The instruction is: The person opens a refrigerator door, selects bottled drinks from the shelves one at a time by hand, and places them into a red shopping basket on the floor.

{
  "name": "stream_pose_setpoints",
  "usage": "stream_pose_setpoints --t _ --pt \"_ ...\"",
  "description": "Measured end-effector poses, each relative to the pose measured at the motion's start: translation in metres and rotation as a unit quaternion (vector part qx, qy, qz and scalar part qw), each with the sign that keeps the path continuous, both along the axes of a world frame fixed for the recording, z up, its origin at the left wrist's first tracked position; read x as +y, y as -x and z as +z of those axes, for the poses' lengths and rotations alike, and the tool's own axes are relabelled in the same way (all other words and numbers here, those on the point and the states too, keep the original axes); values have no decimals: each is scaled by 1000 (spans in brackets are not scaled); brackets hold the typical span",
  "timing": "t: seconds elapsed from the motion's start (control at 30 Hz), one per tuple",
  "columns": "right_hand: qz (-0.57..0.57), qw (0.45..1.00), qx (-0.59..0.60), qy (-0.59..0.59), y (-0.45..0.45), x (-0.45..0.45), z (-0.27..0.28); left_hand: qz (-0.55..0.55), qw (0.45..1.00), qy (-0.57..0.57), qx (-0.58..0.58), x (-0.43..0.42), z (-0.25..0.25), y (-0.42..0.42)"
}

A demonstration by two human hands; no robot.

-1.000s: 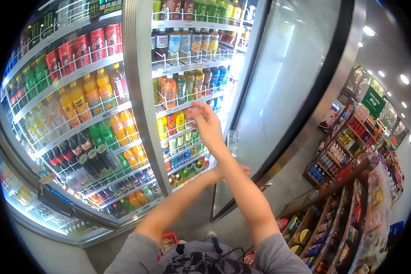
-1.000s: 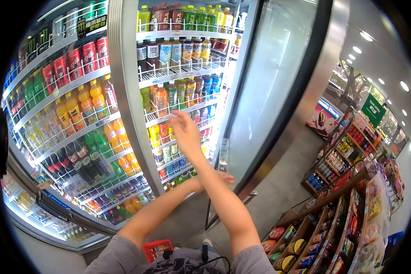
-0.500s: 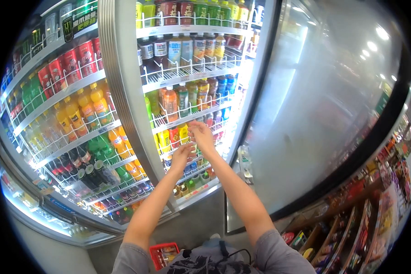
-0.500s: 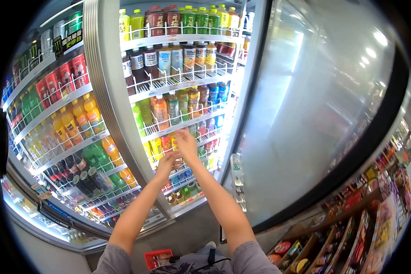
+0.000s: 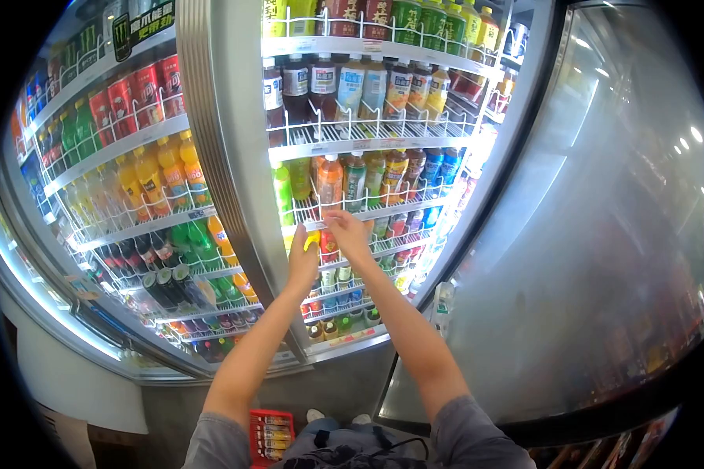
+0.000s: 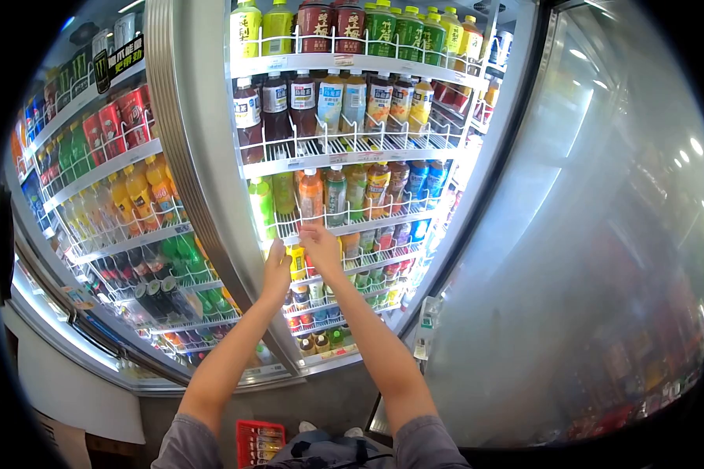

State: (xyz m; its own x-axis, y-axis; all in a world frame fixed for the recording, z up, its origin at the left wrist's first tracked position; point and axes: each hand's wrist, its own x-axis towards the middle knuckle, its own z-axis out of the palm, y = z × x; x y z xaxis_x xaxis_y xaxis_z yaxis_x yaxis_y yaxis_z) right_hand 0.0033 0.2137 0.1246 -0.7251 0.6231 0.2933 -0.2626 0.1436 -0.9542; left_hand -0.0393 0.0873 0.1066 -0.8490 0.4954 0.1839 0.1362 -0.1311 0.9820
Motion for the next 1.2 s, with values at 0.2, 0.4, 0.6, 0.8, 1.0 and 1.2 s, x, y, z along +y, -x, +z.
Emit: stream_pose_setpoints --t 0.2,0.4,0.6,0.8,1.0,1.2 --pt "6 1000 -3 6 27 11 4 39 992 4 116 25 22 37" --pt "17 1000 19 -10 69 19 10 115 974 12 195 40 21 63" --pt "47 994 57 -79 114 26 9 188 957 36 219 55 15 84" --pt "42 991 71 -105 131 28 21 236 958 39 158 68 30 89" --pt "99 985 108 -86 158 34 19 348 929 39 119 86 21 108" --pt "103 983 61 -142 170 49 1 317 948 -32 4 90 16 124"
